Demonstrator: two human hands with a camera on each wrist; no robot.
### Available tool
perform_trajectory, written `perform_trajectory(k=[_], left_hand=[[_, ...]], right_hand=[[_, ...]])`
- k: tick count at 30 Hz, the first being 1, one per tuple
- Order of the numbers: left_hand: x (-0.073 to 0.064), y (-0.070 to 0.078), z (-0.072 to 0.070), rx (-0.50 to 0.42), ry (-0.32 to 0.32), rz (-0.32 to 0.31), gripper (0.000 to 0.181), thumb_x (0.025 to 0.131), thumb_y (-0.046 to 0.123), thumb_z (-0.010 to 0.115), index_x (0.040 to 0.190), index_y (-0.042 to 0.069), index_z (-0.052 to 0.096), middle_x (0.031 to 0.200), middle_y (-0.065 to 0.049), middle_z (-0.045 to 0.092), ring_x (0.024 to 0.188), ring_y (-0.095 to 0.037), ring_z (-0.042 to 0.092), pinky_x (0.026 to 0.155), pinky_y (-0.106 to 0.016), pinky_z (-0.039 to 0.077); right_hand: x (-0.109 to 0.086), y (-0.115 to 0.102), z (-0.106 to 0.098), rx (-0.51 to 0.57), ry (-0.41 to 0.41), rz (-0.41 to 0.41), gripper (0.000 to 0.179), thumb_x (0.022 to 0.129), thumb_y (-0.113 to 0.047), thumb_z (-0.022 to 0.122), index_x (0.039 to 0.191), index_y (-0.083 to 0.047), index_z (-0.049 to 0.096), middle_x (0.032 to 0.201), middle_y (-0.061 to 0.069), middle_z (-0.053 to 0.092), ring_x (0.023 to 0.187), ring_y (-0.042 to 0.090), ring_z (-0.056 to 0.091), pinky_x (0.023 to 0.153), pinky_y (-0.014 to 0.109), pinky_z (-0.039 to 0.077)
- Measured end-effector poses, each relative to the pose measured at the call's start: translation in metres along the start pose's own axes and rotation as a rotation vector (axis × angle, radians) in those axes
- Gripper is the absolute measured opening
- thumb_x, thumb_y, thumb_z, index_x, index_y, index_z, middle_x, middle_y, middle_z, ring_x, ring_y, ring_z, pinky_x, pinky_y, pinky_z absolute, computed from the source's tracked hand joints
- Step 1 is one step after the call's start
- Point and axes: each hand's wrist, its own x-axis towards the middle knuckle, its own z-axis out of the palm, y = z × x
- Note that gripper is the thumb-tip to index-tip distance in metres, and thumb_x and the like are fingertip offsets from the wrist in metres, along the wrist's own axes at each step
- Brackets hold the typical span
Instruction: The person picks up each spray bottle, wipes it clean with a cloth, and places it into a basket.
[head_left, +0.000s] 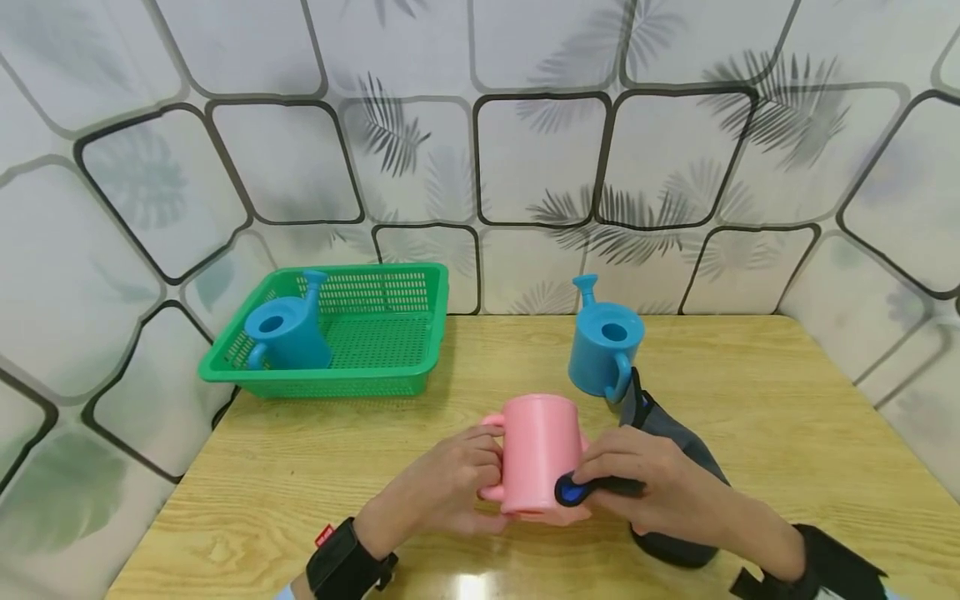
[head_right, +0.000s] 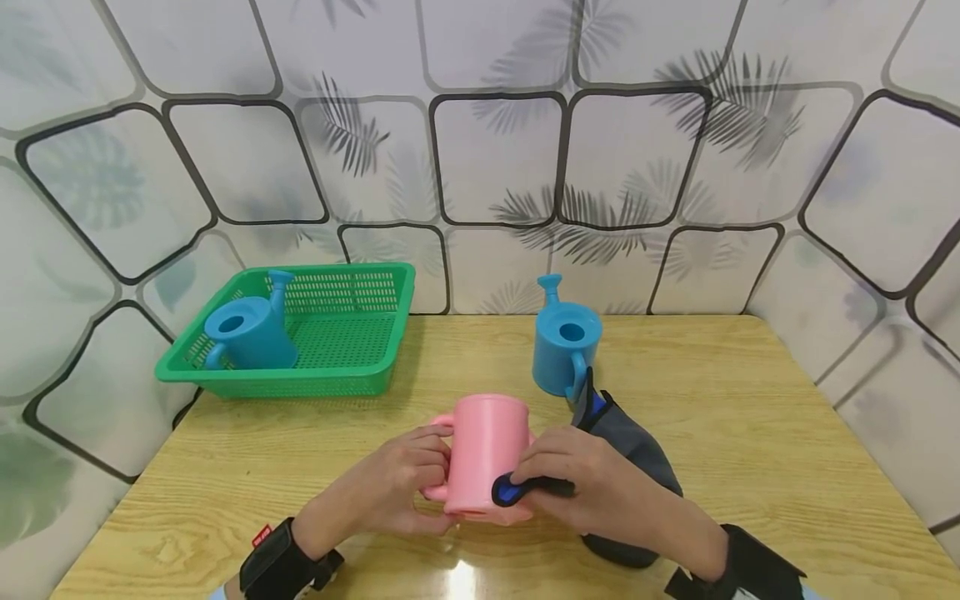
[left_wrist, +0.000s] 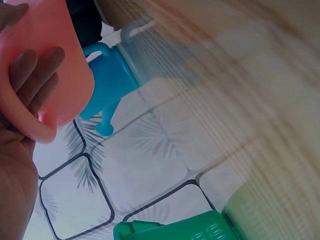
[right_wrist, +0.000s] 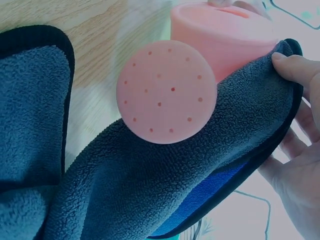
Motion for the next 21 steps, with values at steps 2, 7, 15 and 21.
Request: perform_trajectory(k=[2, 7, 15, 21], left_hand=[[0.001, 0.000, 0.000, -0.001, 0.004, 0.008, 0.040, 0.070, 0.034, 0.087, 0.064, 0.018, 0.052, 0.072, 0.011, 0.062, 0.084, -0.007, 0.062, 0.117, -0.028, 0.042], [0.001, 0.003, -0.001, -0.018, 0.011, 0.024, 0.042, 0.071, 0.035, 0.088, 0.063, 0.018, 0.050, 0.072, 0.011, 0.062, 0.083, -0.006, 0.061, 0.117, -0.028, 0.042], [0.003, 0.008, 0.001, -0.016, 0.002, 0.061, 0.037, 0.076, 0.039, 0.085, 0.067, 0.018, 0.055, 0.072, 0.012, 0.062, 0.083, -0.006, 0.061, 0.116, -0.028, 0.043], [0.002, 0.012, 0.000, -0.028, -0.025, 0.049, 0.034, 0.078, 0.039, 0.083, 0.070, 0.018, 0.057, 0.076, 0.011, 0.062, 0.086, -0.006, 0.060, 0.119, -0.027, 0.039]], right_hand=[[0.000, 0.002, 0.000, 0.006, 0.020, 0.013, 0.027, 0.089, -0.013, 0.080, 0.115, -0.014, 0.071, 0.110, 0.000, 0.070, 0.103, 0.009, 0.064, 0.097, 0.014, 0.049], [0.002, 0.006, -0.001, -0.085, 0.115, 0.079, 0.019, 0.095, -0.024, 0.072, 0.112, -0.014, 0.074, 0.107, 0.000, 0.072, 0.098, 0.010, 0.067, 0.090, 0.011, 0.051], [0.005, 0.011, -0.002, -0.256, 0.209, 0.274, 0.047, 0.067, 0.006, 0.089, 0.107, -0.016, 0.076, 0.100, -0.004, 0.074, 0.089, 0.010, 0.071, 0.083, 0.009, 0.052], [0.004, 0.018, -0.005, -0.297, 0.241, 0.339, 0.045, 0.068, 0.006, 0.089, 0.106, -0.015, 0.077, 0.099, -0.004, 0.078, 0.089, 0.011, 0.074, 0.088, 0.008, 0.052]])
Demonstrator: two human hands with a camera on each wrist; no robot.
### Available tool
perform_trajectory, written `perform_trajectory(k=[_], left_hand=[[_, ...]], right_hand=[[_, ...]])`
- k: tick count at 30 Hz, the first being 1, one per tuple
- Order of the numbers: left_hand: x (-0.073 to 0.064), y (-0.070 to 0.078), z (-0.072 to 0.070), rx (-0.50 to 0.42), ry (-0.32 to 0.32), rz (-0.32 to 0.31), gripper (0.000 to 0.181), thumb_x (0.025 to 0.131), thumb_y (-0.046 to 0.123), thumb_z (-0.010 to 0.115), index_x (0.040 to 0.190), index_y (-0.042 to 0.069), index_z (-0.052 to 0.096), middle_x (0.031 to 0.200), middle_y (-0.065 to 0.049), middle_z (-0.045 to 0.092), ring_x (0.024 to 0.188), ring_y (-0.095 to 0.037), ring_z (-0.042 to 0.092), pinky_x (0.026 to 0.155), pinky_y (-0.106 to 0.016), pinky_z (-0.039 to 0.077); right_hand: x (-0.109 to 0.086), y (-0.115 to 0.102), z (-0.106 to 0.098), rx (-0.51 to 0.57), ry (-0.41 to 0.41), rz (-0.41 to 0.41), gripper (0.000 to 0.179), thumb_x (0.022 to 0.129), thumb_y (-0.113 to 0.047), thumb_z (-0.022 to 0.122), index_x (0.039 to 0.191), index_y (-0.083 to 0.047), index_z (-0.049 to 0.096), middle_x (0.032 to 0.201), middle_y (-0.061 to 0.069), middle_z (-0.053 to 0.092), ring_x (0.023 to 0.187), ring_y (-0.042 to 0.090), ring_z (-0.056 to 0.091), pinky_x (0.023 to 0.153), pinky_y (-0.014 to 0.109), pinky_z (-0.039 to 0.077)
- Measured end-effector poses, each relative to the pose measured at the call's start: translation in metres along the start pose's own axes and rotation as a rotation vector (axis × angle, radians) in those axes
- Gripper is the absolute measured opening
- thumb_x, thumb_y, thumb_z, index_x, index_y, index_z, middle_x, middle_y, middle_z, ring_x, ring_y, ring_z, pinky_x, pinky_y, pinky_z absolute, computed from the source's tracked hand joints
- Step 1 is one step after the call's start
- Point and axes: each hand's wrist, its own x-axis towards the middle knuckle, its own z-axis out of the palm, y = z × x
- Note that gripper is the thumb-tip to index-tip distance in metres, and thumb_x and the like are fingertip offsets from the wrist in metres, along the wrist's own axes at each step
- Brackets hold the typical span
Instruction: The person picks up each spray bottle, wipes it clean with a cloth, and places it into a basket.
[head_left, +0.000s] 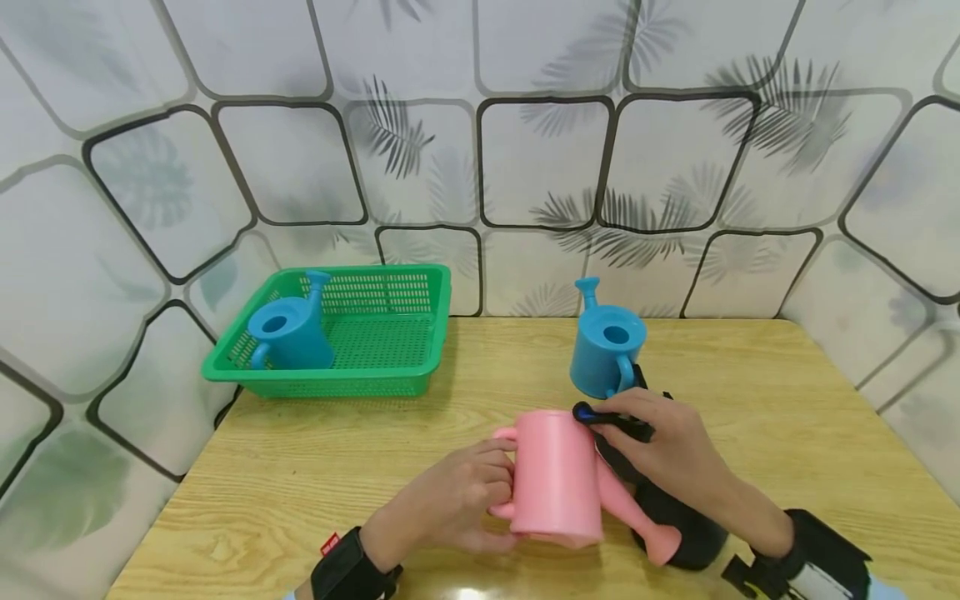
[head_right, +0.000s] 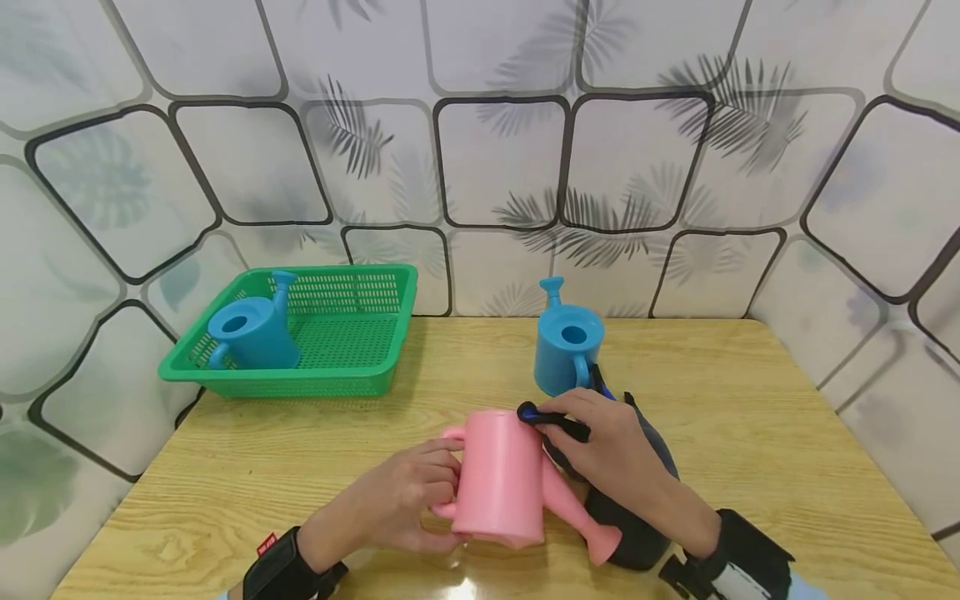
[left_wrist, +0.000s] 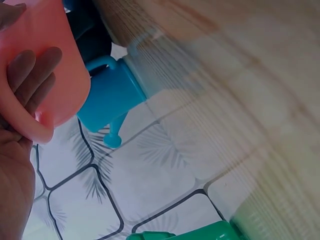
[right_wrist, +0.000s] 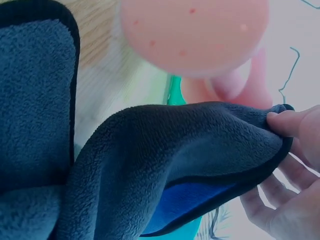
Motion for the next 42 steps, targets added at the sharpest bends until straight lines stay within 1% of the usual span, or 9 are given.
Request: perform_trajectory(k=[7, 13, 20, 24, 28, 31, 34, 38, 42], left_hand=[[-0.001, 0.000, 0.000, 0.005, -0.006, -0.009, 0.031, 0.079, 0.038, 0.082, 0.074, 0.017, 0.061, 0.077, 0.011, 0.063, 0.088, -0.007, 0.061, 0.119, -0.027, 0.039], [-0.001, 0.001, -0.001, -0.011, -0.027, -0.042, 0.031, 0.075, 0.039, 0.085, 0.074, 0.017, 0.062, 0.077, 0.011, 0.065, 0.088, -0.006, 0.061, 0.121, -0.026, 0.036], [-0.001, 0.001, -0.001, -0.004, -0.024, -0.048, 0.030, 0.075, 0.038, 0.085, 0.076, 0.017, 0.063, 0.076, 0.012, 0.065, 0.088, -0.005, 0.061, 0.120, -0.027, 0.037], [-0.002, 0.000, -0.001, -0.004, -0.017, -0.049, 0.029, 0.076, 0.037, 0.084, 0.077, 0.017, 0.063, 0.076, 0.012, 0.064, 0.087, -0.006, 0.061, 0.120, -0.027, 0.038], [-0.002, -0.002, -0.002, 0.010, 0.007, -0.021, 0.028, 0.076, 0.037, 0.084, 0.077, 0.017, 0.064, 0.076, 0.011, 0.064, 0.087, -0.006, 0.062, 0.119, -0.028, 0.039], [-0.002, -0.003, -0.003, 0.032, 0.035, -0.002, 0.030, 0.076, 0.036, 0.083, 0.074, 0.017, 0.061, 0.074, 0.012, 0.063, 0.085, -0.006, 0.062, 0.119, -0.028, 0.040], [-0.003, -0.005, -0.003, 0.046, 0.053, -0.002, 0.033, 0.075, 0.036, 0.084, 0.071, 0.018, 0.056, 0.072, 0.012, 0.060, 0.083, -0.006, 0.061, 0.118, -0.028, 0.041], [-0.004, -0.006, -0.002, 0.060, 0.060, -0.008, 0.035, 0.074, 0.037, 0.084, 0.069, 0.019, 0.054, 0.072, 0.012, 0.061, 0.083, -0.006, 0.061, 0.116, -0.027, 0.043], [-0.005, -0.007, -0.002, 0.042, 0.065, -0.008, 0.037, 0.073, 0.036, 0.085, 0.067, 0.019, 0.053, 0.073, 0.012, 0.062, 0.083, -0.006, 0.062, 0.118, -0.028, 0.041]], right_hand=[[-0.002, 0.006, 0.001, -0.029, 0.035, 0.015, 0.042, 0.069, 0.005, 0.088, 0.105, -0.015, 0.077, 0.098, -0.001, 0.079, 0.087, 0.015, 0.076, 0.082, 0.007, 0.052], [-0.004, 0.006, 0.001, -0.028, 0.047, 0.030, 0.043, 0.069, 0.006, 0.088, 0.105, -0.014, 0.077, 0.097, 0.001, 0.079, 0.090, 0.016, 0.076, 0.081, 0.006, 0.050], [-0.008, 0.007, 0.002, -0.049, 0.009, 0.052, 0.041, 0.070, 0.005, 0.088, 0.105, -0.013, 0.076, 0.098, -0.001, 0.078, 0.090, 0.016, 0.075, 0.073, 0.015, 0.055], [-0.010, 0.005, 0.002, -0.049, -0.013, 0.056, 0.041, 0.070, 0.004, 0.088, 0.105, -0.013, 0.076, 0.098, -0.003, 0.078, 0.090, 0.015, 0.074, 0.077, 0.011, 0.054], [-0.011, 0.003, 0.001, -0.024, -0.022, 0.041, 0.044, 0.069, 0.005, 0.088, 0.107, -0.014, 0.075, 0.099, -0.004, 0.077, 0.091, 0.013, 0.074, 0.080, 0.008, 0.052], [-0.012, 0.001, 0.001, 0.002, -0.031, 0.011, 0.047, 0.070, 0.005, 0.088, 0.110, -0.016, 0.075, 0.102, -0.004, 0.077, 0.094, 0.011, 0.072, 0.081, 0.010, 0.052], [-0.013, -0.001, 0.001, 0.044, -0.040, -0.031, 0.050, 0.071, 0.007, 0.086, 0.114, -0.017, 0.075, 0.106, -0.003, 0.077, 0.098, 0.010, 0.071, 0.085, 0.011, 0.052], [-0.017, -0.004, 0.000, 0.115, -0.066, -0.062, 0.053, 0.072, 0.010, 0.083, 0.117, -0.016, 0.075, 0.110, -0.003, 0.077, 0.103, 0.007, 0.069, 0.093, 0.009, 0.049], [-0.023, -0.007, -0.002, 0.165, -0.087, -0.101, 0.052, 0.072, 0.011, 0.082, 0.116, -0.015, 0.075, 0.111, -0.001, 0.076, 0.106, 0.008, 0.067, 0.098, 0.010, 0.047]])
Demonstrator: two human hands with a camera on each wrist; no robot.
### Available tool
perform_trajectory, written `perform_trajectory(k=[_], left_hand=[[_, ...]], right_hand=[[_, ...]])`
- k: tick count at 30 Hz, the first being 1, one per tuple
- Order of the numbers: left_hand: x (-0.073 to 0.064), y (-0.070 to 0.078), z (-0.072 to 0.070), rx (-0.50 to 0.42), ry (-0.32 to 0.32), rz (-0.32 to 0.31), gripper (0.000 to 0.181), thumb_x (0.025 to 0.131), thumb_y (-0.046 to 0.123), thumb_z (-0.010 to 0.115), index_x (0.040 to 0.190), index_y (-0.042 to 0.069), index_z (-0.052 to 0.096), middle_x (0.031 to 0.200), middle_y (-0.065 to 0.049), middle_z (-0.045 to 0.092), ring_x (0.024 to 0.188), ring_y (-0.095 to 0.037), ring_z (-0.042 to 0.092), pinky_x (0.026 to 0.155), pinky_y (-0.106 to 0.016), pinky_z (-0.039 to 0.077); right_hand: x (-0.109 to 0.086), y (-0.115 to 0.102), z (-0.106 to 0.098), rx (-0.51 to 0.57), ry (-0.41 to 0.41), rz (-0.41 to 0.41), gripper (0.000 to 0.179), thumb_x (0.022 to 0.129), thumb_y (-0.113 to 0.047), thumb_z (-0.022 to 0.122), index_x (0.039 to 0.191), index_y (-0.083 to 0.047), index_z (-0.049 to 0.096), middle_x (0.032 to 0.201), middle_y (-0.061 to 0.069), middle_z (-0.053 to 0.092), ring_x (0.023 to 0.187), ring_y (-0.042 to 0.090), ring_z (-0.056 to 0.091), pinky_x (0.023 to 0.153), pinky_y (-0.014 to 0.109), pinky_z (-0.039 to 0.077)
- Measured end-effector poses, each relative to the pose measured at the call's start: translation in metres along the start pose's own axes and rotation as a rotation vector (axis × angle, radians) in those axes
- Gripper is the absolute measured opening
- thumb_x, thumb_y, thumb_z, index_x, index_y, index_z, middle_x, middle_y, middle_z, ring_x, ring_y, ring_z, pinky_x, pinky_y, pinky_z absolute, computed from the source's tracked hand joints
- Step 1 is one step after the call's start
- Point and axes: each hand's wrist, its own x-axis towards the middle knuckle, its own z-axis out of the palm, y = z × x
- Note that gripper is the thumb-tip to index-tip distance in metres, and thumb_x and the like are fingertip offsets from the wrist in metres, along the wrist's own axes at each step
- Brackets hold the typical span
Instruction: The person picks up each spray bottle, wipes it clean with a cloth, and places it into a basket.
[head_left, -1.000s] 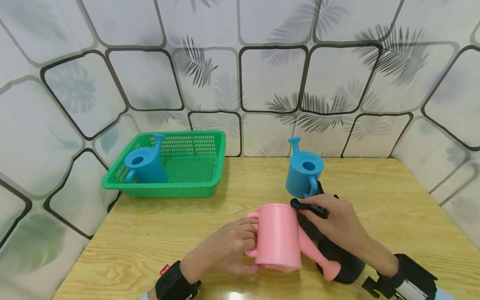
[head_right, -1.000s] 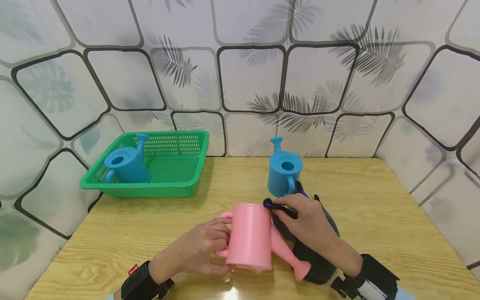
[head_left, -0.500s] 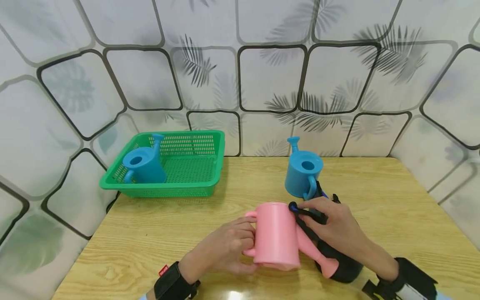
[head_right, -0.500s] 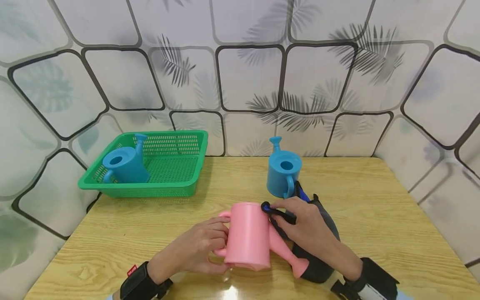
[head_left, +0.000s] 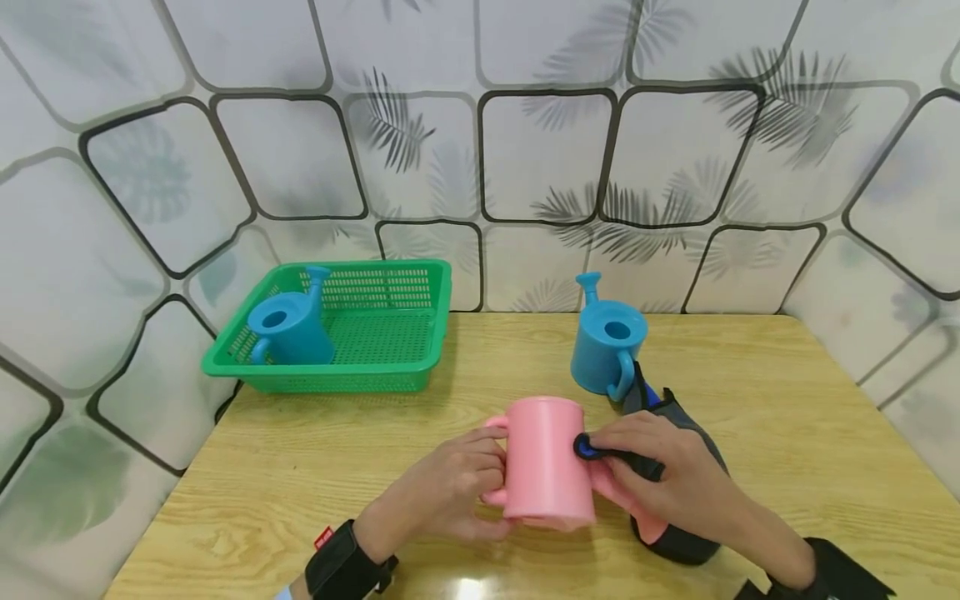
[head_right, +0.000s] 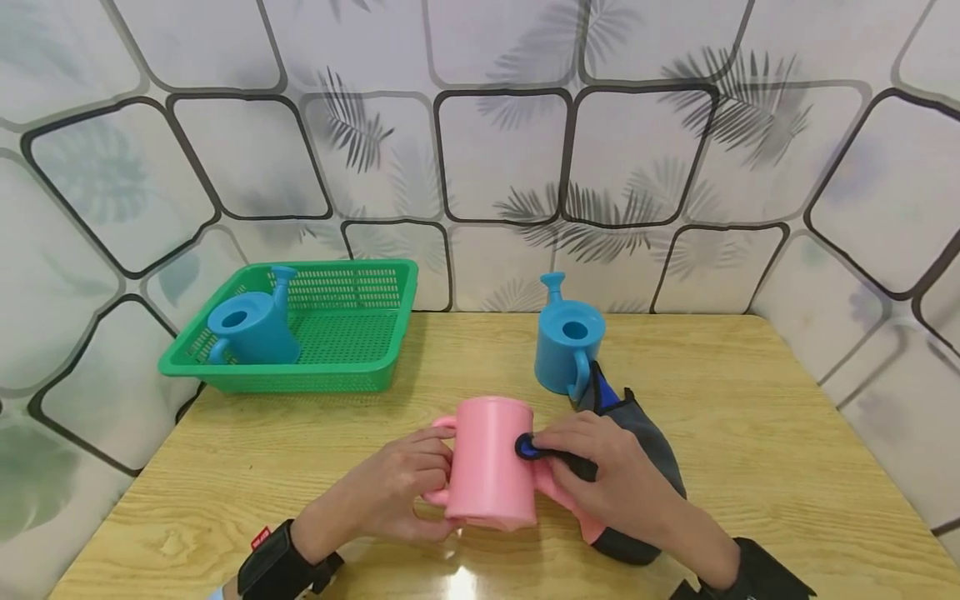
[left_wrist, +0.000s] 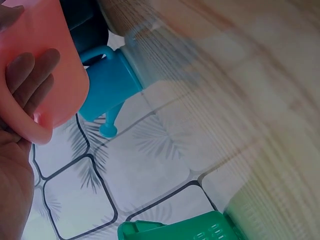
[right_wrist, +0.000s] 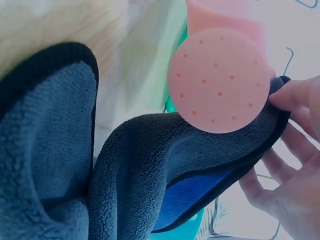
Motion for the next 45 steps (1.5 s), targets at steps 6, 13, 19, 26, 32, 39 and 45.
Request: perform_trajectory(k=[6, 13, 19, 26, 32, 39, 45], left_hand=[[-0.002, -0.002, -0.001, -0.023, 0.006, -0.007, 0.040, 0.070, 0.034, 0.086, 0.065, 0.018, 0.050, 0.074, 0.011, 0.064, 0.085, -0.006, 0.063, 0.119, -0.031, 0.040], [-0.003, -0.005, -0.004, -0.031, 0.002, -0.041, 0.038, 0.072, 0.034, 0.086, 0.069, 0.018, 0.051, 0.074, 0.010, 0.065, 0.089, -0.007, 0.065, 0.122, -0.035, 0.037], [-0.004, -0.007, -0.004, -0.030, 0.008, -0.029, 0.040, 0.070, 0.035, 0.086, 0.069, 0.019, 0.049, 0.075, 0.010, 0.065, 0.090, -0.007, 0.065, 0.122, -0.035, 0.037], [-0.007, -0.005, -0.004, -0.040, 0.005, -0.031, 0.040, 0.069, 0.034, 0.087, 0.070, 0.019, 0.050, 0.077, 0.010, 0.066, 0.091, -0.007, 0.066, 0.122, -0.037, 0.037], [-0.007, -0.005, -0.004, -0.051, 0.012, -0.025, 0.040, 0.070, 0.034, 0.087, 0.070, 0.019, 0.050, 0.078, 0.010, 0.066, 0.092, -0.007, 0.066, 0.123, -0.037, 0.036], [-0.005, -0.002, -0.004, -0.057, 0.021, 0.005, 0.037, 0.072, 0.033, 0.085, 0.070, 0.018, 0.051, 0.075, 0.011, 0.062, 0.090, -0.006, 0.065, 0.122, -0.037, 0.037], [-0.004, 0.000, -0.005, -0.068, 0.035, 0.011, 0.037, 0.072, 0.033, 0.085, 0.071, 0.018, 0.051, 0.076, 0.011, 0.063, 0.091, -0.006, 0.065, 0.122, -0.037, 0.037]], right_hand=[[-0.005, -0.003, 0.001, 0.073, -0.035, -0.202, 0.015, 0.097, -0.015, 0.070, 0.111, -0.012, 0.075, 0.108, 0.005, 0.073, 0.106, 0.016, 0.063, 0.101, 0.016, 0.046], [-0.003, -0.008, -0.003, 0.082, -0.115, -0.351, 0.018, 0.103, -0.021, 0.058, 0.109, -0.016, 0.074, 0.105, -0.001, 0.073, 0.106, 0.019, 0.060, 0.094, 0.025, 0.043], [-0.004, -0.010, -0.008, 0.012, -0.153, -0.348, 0.020, 0.105, -0.022, 0.056, 0.113, -0.019, 0.075, 0.110, -0.003, 0.072, 0.108, 0.017, 0.058, 0.095, 0.023, 0.042], [-0.006, -0.008, -0.009, -0.110, -0.128, -0.330, 0.027, 0.107, -0.027, 0.051, 0.116, -0.017, 0.075, 0.114, 0.000, 0.071, 0.109, 0.016, 0.059, 0.101, 0.017, 0.045], [-0.004, -0.004, -0.009, -0.152, -0.099, -0.267, 0.028, 0.105, -0.032, 0.055, 0.118, -0.015, 0.075, 0.113, 0.000, 0.071, 0.106, 0.013, 0.060, 0.099, 0.014, 0.046], [-0.002, -0.003, -0.009, -0.194, -0.069, -0.253, 0.033, 0.107, -0.033, 0.052, 0.121, -0.013, 0.074, 0.113, 0.000, 0.071, 0.106, 0.013, 0.061, 0.098, 0.013, 0.046], [0.000, 0.001, -0.008, -0.236, -0.034, -0.182, 0.037, 0.108, -0.034, 0.049, 0.117, -0.011, 0.076, 0.111, 0.001, 0.073, 0.099, 0.013, 0.063, 0.088, 0.012, 0.050]])
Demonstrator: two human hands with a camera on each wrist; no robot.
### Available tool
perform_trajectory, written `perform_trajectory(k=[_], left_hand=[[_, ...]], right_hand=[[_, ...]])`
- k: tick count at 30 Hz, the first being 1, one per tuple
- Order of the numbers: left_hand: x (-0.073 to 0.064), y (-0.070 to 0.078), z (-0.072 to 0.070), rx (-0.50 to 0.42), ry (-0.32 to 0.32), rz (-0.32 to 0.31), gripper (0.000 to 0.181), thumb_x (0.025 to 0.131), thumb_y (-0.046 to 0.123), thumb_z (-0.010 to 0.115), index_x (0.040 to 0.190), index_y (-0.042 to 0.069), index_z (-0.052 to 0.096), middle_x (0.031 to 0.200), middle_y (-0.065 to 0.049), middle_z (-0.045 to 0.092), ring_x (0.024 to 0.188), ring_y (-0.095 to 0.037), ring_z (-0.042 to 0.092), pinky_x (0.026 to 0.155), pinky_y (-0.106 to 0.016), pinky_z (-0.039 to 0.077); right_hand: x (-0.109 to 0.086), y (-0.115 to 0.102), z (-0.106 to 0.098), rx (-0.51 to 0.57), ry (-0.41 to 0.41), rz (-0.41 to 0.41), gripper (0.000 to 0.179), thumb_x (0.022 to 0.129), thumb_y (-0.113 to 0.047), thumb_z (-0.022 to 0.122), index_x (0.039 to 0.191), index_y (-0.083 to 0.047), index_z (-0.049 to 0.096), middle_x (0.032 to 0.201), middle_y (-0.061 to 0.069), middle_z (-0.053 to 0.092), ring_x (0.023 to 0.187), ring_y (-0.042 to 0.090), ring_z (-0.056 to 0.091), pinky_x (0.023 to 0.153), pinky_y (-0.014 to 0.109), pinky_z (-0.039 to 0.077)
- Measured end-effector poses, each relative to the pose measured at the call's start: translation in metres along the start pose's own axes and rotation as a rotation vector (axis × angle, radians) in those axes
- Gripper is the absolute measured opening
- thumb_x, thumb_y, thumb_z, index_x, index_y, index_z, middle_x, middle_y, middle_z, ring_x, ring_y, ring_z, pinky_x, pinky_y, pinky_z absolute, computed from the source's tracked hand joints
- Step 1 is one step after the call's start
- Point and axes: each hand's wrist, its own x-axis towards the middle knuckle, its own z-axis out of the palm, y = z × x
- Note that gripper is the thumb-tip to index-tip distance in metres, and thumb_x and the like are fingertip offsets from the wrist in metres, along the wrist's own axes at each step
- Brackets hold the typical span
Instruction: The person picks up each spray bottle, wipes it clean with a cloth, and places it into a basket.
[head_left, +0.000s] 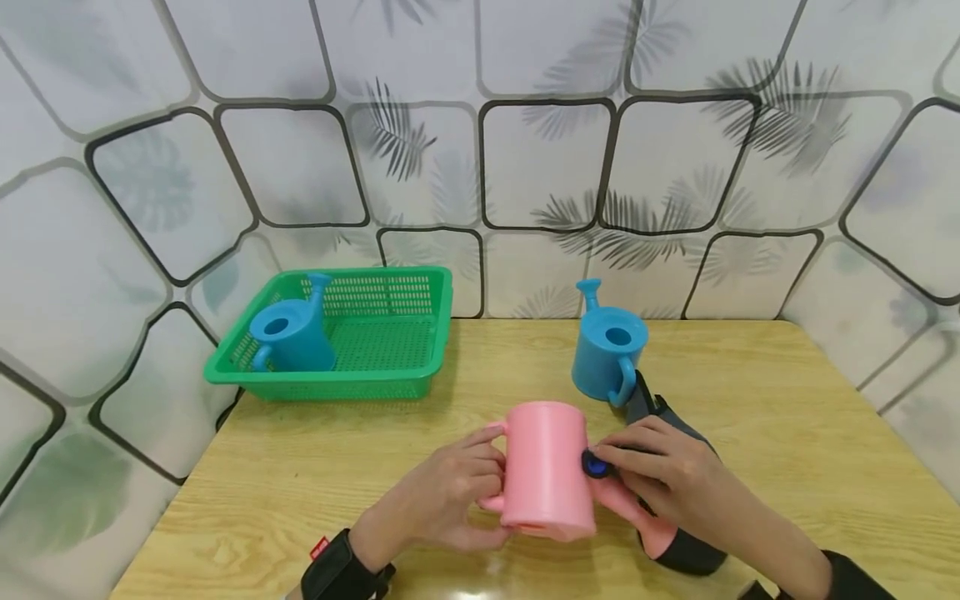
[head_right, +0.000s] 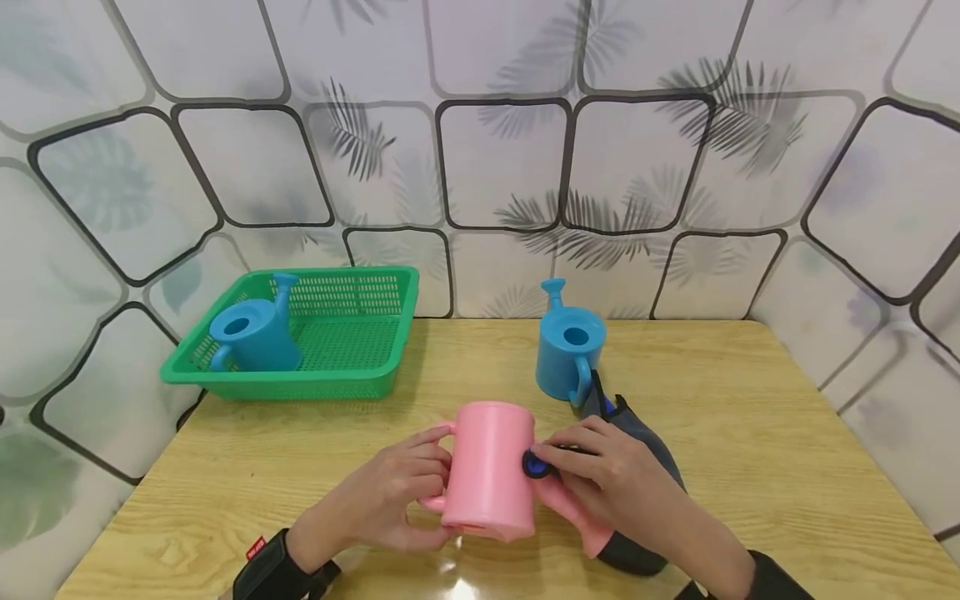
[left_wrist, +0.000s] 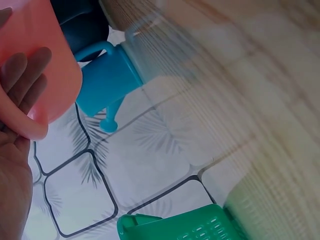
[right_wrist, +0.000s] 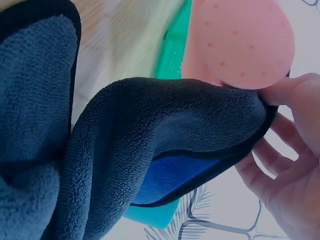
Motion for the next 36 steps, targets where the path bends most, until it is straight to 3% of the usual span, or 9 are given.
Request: perform_trajectory(k=[6, 11, 14, 17, 19, 20, 24, 27, 36], left_hand=[[0.004, 0.002, -0.001, -0.002, -0.006, 0.024, 0.035, 0.075, 0.035, 0.083, 0.070, 0.018, 0.053, 0.077, 0.011, 0.065, 0.092, -0.005, 0.065, 0.123, -0.037, 0.035], [0.006, 0.003, -0.002, -0.001, -0.015, -0.003, 0.031, 0.076, 0.037, 0.083, 0.075, 0.018, 0.058, 0.080, 0.011, 0.067, 0.095, -0.005, 0.065, 0.124, -0.036, 0.033], [0.006, 0.003, -0.002, -0.009, -0.010, -0.003, 0.031, 0.076, 0.036, 0.082, 0.076, 0.018, 0.059, 0.081, 0.010, 0.067, 0.096, -0.005, 0.065, 0.124, -0.037, 0.033], [0.007, 0.003, -0.002, -0.011, -0.005, -0.001, 0.031, 0.076, 0.036, 0.083, 0.075, 0.018, 0.058, 0.081, 0.010, 0.067, 0.095, -0.005, 0.065, 0.124, -0.037, 0.034], [0.007, 0.003, -0.002, -0.007, -0.003, 0.001, 0.031, 0.076, 0.036, 0.083, 0.075, 0.018, 0.057, 0.081, 0.010, 0.068, 0.095, -0.005, 0.065, 0.124, -0.037, 0.034], [0.007, 0.003, -0.003, -0.003, -0.005, -0.001, 0.031, 0.076, 0.036, 0.083, 0.075, 0.018, 0.058, 0.081, 0.010, 0.068, 0.095, -0.005, 0.065, 0.124, -0.037, 0.034], [0.006, 0.002, -0.004, 0.006, -0.007, -0.003, 0.030, 0.076, 0.036, 0.083, 0.077, 0.018, 0.060, 0.082, 0.011, 0.068, 0.096, -0.005, 0.065, 0.124, -0.038, 0.035], [0.005, 0.000, -0.005, 0.006, -0.010, -0.005, 0.030, 0.076, 0.036, 0.083, 0.077, 0.018, 0.059, 0.082, 0.010, 0.067, 0.097, -0.006, 0.065, 0.124, -0.038, 0.035], [-0.003, 0.001, -0.006, 0.021, -0.023, -0.028, 0.034, 0.076, 0.037, 0.084, 0.073, 0.018, 0.055, 0.078, 0.011, 0.066, 0.093, -0.006, 0.065, 0.123, -0.038, 0.036]], right_hand=[[0.001, 0.008, 0.005, -0.057, 0.108, 0.099, 0.045, 0.107, -0.040, 0.047, 0.110, -0.007, 0.078, 0.101, 0.002, 0.073, 0.085, 0.015, 0.070, 0.078, 0.009, 0.053], [0.000, 0.014, 0.005, -0.065, 0.108, 0.173, 0.039, 0.105, -0.036, 0.054, 0.114, -0.006, 0.076, 0.100, 0.004, 0.075, 0.081, 0.016, 0.072, 0.071, 0.010, 0.053], [0.000, 0.015, 0.004, -0.072, 0.103, 0.211, 0.025, 0.092, -0.012, 0.076, 0.116, -0.007, 0.076, 0.100, 0.003, 0.075, 0.079, 0.016, 0.072, 0.067, 0.011, 0.051], [0.000, 0.014, 0.002, -0.071, 0.097, 0.231, 0.051, 0.069, 0.011, 0.083, 0.116, -0.009, 0.076, 0.100, 0.003, 0.075, 0.080, 0.015, 0.072, 0.066, 0.011, 0.049], [-0.001, 0.012, 0.002, -0.063, 0.097, 0.232, 0.054, 0.066, 0.013, 0.083, 0.115, -0.010, 0.077, 0.101, 0.002, 0.074, 0.083, 0.015, 0.072, 0.071, 0.008, 0.051], [-0.001, 0.012, 0.001, -0.051, 0.094, 0.227, 0.052, 0.067, 0.012, 0.083, 0.114, -0.010, 0.077, 0.101, 0.002, 0.074, 0.084, 0.015, 0.072, 0.073, 0.008, 0.051], [-0.003, 0.011, -0.001, -0.025, 0.072, 0.193, 0.019, 0.097, -0.022, 0.071, 0.112, -0.011, 0.078, 0.103, 0.000, 0.073, 0.089, 0.012, 0.071, 0.081, 0.007, 0.052], [-0.003, 0.011, -0.001, -0.016, 0.054, 0.149, 0.043, 0.106, -0.042, 0.047, 0.111, -0.011, 0.078, 0.105, -0.001, 0.073, 0.091, 0.009, 0.067, 0.079, 0.008, 0.051], [-0.016, -0.001, -0.003, 0.060, -0.004, 0.056, 0.038, 0.110, -0.029, 0.042, 0.118, -0.014, 0.076, 0.111, 0.000, 0.072, 0.095, 0.005, 0.055, 0.078, 0.013, 0.046]])
